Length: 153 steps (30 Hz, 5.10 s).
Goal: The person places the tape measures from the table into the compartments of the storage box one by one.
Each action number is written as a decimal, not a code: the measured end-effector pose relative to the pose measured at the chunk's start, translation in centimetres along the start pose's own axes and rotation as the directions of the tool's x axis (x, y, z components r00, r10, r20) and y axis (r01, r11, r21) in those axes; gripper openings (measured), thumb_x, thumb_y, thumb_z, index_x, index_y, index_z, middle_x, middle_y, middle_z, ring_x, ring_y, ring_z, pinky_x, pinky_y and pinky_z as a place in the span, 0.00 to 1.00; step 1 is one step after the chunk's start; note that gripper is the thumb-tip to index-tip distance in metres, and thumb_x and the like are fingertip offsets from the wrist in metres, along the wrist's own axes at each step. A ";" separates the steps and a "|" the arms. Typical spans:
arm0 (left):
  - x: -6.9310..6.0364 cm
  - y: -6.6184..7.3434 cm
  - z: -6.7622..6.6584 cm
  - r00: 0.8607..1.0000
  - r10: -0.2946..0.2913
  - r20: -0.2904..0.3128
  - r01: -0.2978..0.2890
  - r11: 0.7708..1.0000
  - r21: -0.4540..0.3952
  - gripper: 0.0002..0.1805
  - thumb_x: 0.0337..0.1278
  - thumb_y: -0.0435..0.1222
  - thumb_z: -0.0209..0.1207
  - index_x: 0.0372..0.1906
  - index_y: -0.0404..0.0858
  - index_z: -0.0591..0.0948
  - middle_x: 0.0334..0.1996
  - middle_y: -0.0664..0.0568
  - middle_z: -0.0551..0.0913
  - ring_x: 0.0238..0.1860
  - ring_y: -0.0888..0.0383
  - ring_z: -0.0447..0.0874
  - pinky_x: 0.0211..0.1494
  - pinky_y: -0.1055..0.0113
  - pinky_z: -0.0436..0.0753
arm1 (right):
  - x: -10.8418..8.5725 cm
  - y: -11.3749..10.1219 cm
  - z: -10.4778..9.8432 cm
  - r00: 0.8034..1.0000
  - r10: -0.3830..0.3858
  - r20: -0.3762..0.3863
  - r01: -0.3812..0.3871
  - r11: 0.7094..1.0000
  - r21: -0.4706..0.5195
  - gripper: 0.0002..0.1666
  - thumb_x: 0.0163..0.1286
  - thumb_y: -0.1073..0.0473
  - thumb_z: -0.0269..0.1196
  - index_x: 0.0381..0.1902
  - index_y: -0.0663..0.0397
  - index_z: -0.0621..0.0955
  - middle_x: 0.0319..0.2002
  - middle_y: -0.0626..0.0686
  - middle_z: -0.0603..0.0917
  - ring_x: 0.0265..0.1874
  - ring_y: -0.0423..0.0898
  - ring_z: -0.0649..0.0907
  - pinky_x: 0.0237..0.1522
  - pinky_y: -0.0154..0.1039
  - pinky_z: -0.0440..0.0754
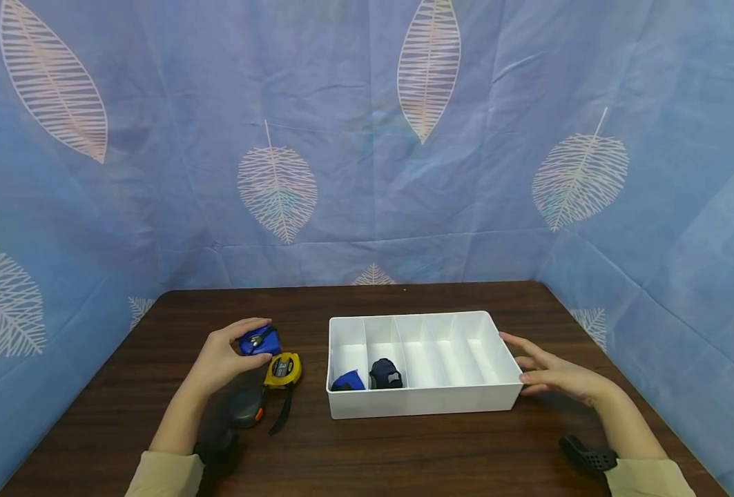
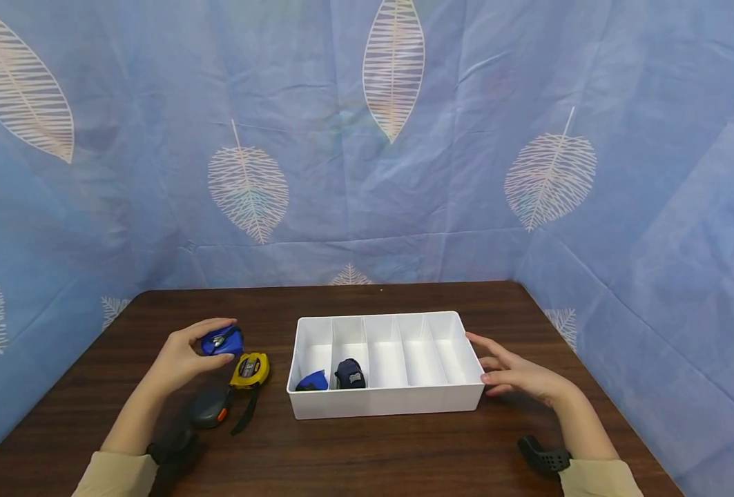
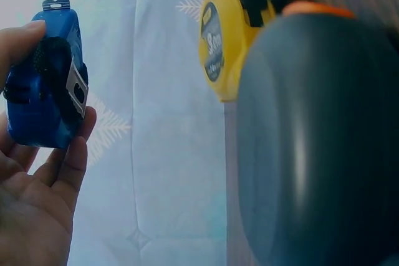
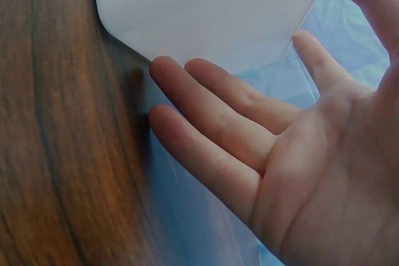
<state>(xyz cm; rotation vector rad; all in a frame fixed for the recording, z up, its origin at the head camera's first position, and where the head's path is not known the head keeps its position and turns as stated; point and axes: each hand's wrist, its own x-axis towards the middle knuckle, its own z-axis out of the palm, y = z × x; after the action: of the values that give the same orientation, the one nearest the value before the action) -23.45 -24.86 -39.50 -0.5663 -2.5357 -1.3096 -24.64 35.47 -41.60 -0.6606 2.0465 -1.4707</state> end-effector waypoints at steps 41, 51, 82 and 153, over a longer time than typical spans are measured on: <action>2.4 2.9 3.4 0.999 0.027 0.036 -0.022 0.994 -0.110 0.33 0.45 0.41 0.73 0.61 0.45 0.78 0.61 0.49 0.74 0.54 0.42 0.75 0.51 0.48 0.79 | 0.1 0.4 -0.2 1.000 -0.004 0.009 0.004 1.000 0.007 0.43 0.75 0.65 0.46 0.77 0.44 0.36 0.69 0.77 0.48 0.60 0.64 0.70 0.52 0.54 0.75; 3.0 3.2 4.3 0.997 0.066 0.038 -0.061 0.990 -0.129 0.32 0.46 0.39 0.72 0.61 0.43 0.78 0.61 0.50 0.74 0.55 0.43 0.75 0.52 0.48 0.78 | 0.2 0.4 -0.2 1.000 -0.006 0.010 0.006 1.000 0.001 0.44 0.75 0.65 0.46 0.77 0.44 0.36 0.69 0.77 0.49 0.59 0.57 0.73 0.52 0.54 0.75; 4.3 5.3 7.2 0.990 0.117 0.075 -0.107 0.987 -0.123 0.32 0.45 0.39 0.73 0.60 0.44 0.79 0.60 0.47 0.75 0.56 0.43 0.75 0.54 0.49 0.77 | 0.1 0.4 -0.2 1.000 -0.006 0.008 0.006 1.000 -0.008 0.43 0.75 0.64 0.47 0.77 0.42 0.37 0.69 0.75 0.51 0.59 0.57 0.74 0.51 0.56 0.75; 6.3 9.7 13.0 0.965 0.190 0.178 -0.154 0.968 -0.199 0.32 0.45 0.38 0.73 0.60 0.44 0.78 0.59 0.53 0.75 0.55 0.49 0.74 0.50 0.57 0.80 | 0.0 -0.1 0.1 1.000 0.000 -0.001 0.000 1.000 -0.007 0.44 0.75 0.64 0.48 0.77 0.46 0.36 0.68 0.76 0.52 0.59 0.56 0.74 0.52 0.55 0.74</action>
<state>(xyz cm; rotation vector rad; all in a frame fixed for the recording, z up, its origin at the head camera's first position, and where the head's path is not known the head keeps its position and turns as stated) -25.20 -7.72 -37.52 -0.9777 -2.4598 -1.4972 -24.56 35.43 -41.54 -0.6629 2.0535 -1.4648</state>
